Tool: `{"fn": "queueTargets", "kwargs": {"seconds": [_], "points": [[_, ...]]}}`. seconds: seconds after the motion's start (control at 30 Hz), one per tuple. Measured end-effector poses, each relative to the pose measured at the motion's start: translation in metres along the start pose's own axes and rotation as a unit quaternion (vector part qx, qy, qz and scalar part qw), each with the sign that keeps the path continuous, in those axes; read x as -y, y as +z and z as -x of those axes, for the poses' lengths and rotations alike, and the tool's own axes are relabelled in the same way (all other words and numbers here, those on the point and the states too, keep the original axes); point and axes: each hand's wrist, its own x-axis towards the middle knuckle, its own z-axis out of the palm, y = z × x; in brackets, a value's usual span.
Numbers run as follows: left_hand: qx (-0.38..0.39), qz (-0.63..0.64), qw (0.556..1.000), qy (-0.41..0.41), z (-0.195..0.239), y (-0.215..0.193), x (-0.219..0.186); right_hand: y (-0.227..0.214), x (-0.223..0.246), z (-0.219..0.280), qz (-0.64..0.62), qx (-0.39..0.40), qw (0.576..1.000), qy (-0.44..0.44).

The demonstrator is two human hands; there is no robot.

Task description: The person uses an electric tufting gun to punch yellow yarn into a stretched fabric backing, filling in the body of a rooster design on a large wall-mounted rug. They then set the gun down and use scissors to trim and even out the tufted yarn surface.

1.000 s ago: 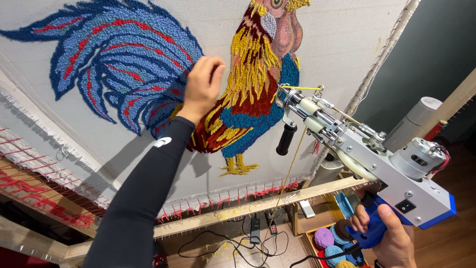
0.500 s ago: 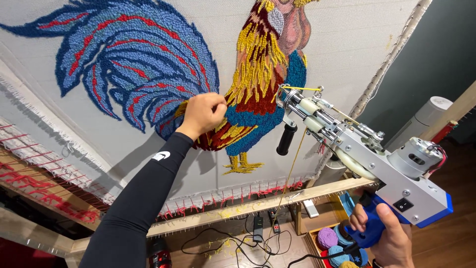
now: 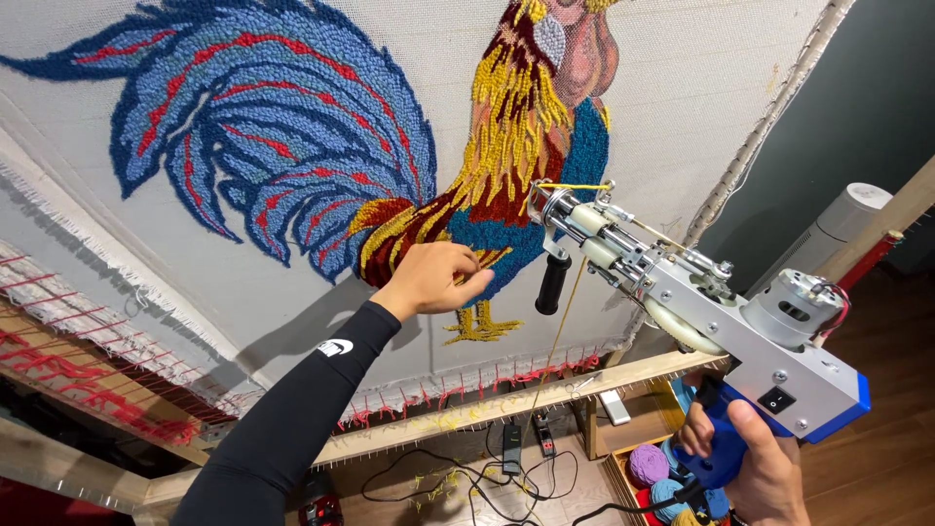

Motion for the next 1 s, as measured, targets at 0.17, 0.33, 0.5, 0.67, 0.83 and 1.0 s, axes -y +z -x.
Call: {"fn": "queueTargets", "kwargs": {"seconds": [0.17, 0.33, 0.5, 0.67, 0.83, 1.0], "points": [[-0.013, 0.105, 0.994, -0.023, -0.007, 0.027, -0.003, 0.004, -0.005, 0.001, 0.006, -0.021, 1.000, 0.009], [-0.049, 0.287, 0.956, -0.017, -0.015, 0.087, -0.026, 0.010, -0.018, 0.005, -0.011, -0.019, 1.000, 0.015], [-0.062, 0.505, 0.852, -0.127, -0.023, 0.145, -0.041, 0.015, -0.028, 0.007, 0.000, 0.045, 0.999, 0.003], [-0.065, 0.517, 0.833, -0.185, -0.021, 0.162, -0.033, 0.017, -0.036, 0.006, 0.016, 0.022, 1.000, 0.008], [-0.047, 0.538, 0.812, -0.219, -0.020, 0.142, -0.034, 0.033, -0.036, 0.004, 0.034, -0.008, 0.999, 0.008], [-0.019, 0.465, 0.854, -0.232, -0.021, 0.144, -0.017, 0.048, -0.042, -0.004, 0.046, -0.032, 0.998, -0.009]]}}
